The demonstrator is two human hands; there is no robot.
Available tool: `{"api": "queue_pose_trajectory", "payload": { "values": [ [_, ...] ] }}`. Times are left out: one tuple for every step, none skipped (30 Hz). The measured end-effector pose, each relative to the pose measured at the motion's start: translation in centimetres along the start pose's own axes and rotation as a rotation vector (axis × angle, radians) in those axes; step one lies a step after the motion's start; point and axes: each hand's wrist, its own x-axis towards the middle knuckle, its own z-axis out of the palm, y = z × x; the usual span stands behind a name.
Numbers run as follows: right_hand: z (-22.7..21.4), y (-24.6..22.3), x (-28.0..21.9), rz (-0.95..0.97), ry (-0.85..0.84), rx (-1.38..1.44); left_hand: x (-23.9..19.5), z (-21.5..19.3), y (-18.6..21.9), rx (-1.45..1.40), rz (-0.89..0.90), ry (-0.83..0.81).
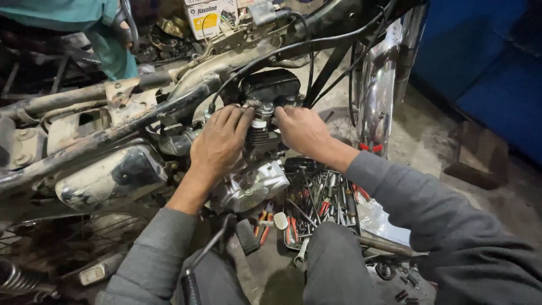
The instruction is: Adjusting and assembling components of a motorcycle engine using various hand tools.
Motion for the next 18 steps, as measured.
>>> {"api": "queue_pose_trajectory", "payload": {
  "values": [
    [-0.4, 0.0, 0.2, 0.000, -0.002, -0.002, 0.0, 0.2, 0.0, -0.002, -0.001, 0.001],
    [-0.9, 0.0, 0.4, 0.012, -0.105, 0.011, 0.0, 0.4, -0.1, 0.008, 0.009, 0.040],
    [-1.3, 0.0, 0.7, 0.028, -0.205, 0.024, 0.0, 0.6, -0.3, 0.019, 0.022, 0.079],
    [-0.9, 0.0, 0.5, 0.031, -0.205, 0.022, 0.0, 0.4, 0.0, 0.016, 0.024, 0.080],
    [-0.5, 0.0, 0.7, -0.008, -0.186, -0.003, 0.1, 0.2, -0.1, 0.010, 0.022, 0.078],
    [0.0, 0.0, 0.8, -0.047, -0.168, -0.029, 0.2, 0.0, -0.1, 0.004, 0.021, 0.075],
    [0.0, 0.0, 0.8, -0.045, -0.170, -0.029, 0.3, -0.2, 0.0, 0.001, 0.022, 0.074],
    [0.1, 0.0, 0.7, -0.020, -0.214, -0.015, 0.3, -0.3, 0.0, 0.012, 0.018, 0.055],
    [0.1, 0.1, 0.5, -0.001, -0.262, -0.002, 0.2, -0.4, 0.3, 0.021, 0.008, 0.037],
    [0.3, 0.2, 0.9, -0.004, -0.269, -0.003, 0.8, -1.2, 0.2, 0.017, 0.002, 0.036],
    [0.5, 0.0, 0.9, 0.060, -0.298, 0.015, 1.1, -2.0, 0.5, 0.015, -0.010, -0.049],
    [0.8, -0.1, 0.8, 0.124, -0.326, 0.032, 1.4, -2.8, 0.8, 0.012, -0.022, -0.134],
    [0.2, -0.2, 0.6, 0.124, -0.345, 0.041, 1.1, -2.3, 0.7, -0.001, -0.031, -0.147],
    [-0.4, -0.1, 0.5, -0.020, -0.273, -0.036, 0.9, -1.8, 0.5, 0.000, 0.006, -0.025],
    [-0.9, 0.1, 0.7, -0.157, -0.191, -0.116, 1.0, -1.1, 0.1, 0.004, 0.051, 0.103],
    [-0.7, 0.1, 0.6, -0.151, -0.201, -0.110, 0.8, -1.5, 0.2, -0.007, 0.050, 0.095],
    [-0.7, 0.2, 0.6, -0.103, -0.220, -0.053, 1.0, -1.8, 0.3, 0.002, 0.047, 0.093],
    [-0.7, 0.5, 0.5, -0.054, -0.237, 0.004, 1.3, -2.1, 0.4, 0.010, 0.043, 0.091]
  ]
}}
